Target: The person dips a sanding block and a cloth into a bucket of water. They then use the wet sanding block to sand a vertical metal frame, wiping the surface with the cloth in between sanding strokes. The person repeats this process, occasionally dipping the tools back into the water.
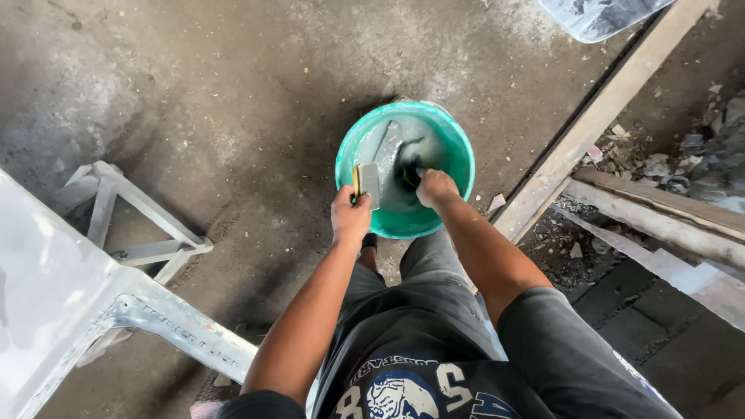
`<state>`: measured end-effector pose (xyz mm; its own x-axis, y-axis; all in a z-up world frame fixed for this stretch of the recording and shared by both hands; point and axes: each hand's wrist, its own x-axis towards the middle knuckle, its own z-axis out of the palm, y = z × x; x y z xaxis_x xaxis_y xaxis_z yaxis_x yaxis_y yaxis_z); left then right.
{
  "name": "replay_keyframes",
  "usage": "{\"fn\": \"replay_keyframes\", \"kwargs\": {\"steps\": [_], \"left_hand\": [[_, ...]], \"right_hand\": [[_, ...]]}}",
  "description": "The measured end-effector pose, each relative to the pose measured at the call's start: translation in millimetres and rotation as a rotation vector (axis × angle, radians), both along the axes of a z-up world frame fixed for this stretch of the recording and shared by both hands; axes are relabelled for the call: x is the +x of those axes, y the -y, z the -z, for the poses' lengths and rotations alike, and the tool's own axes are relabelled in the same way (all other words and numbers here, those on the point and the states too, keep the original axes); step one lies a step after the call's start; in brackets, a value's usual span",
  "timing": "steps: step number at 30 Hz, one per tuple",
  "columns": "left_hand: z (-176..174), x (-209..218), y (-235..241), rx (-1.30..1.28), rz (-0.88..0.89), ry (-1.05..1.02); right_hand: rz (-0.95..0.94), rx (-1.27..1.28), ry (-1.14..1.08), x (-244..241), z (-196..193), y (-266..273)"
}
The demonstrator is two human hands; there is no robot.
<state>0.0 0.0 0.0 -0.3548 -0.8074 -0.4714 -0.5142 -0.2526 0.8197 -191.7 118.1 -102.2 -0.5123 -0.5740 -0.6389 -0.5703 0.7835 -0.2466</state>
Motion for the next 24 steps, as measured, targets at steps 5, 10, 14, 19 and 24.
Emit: {"fn": "replay_keyframes", "kwargs": {"steps": [5,10,14,19,24], "left_hand": [[5,1,-1,0.015,0.035,0.042],[20,-22,2,-0.144,0.077,0.12],[42,-46,-4,-0.145,0.044,0.165],[0,-77,-14,0.34,-0.046,-0.065],[5,-88,-33,0.67,-0.101,-0.214]], "right_hand": [[0.263,-0.335,0.167,-9,-109,-5],[0.366,-0.564,0.29,-13,-297,-8],[0.372,-0.947,0.33,-10,-370,-34],[0.653,-1.622,0.476,-9,-282,-30],[1.107,-0.933,0.5,32,-142,29]]}}
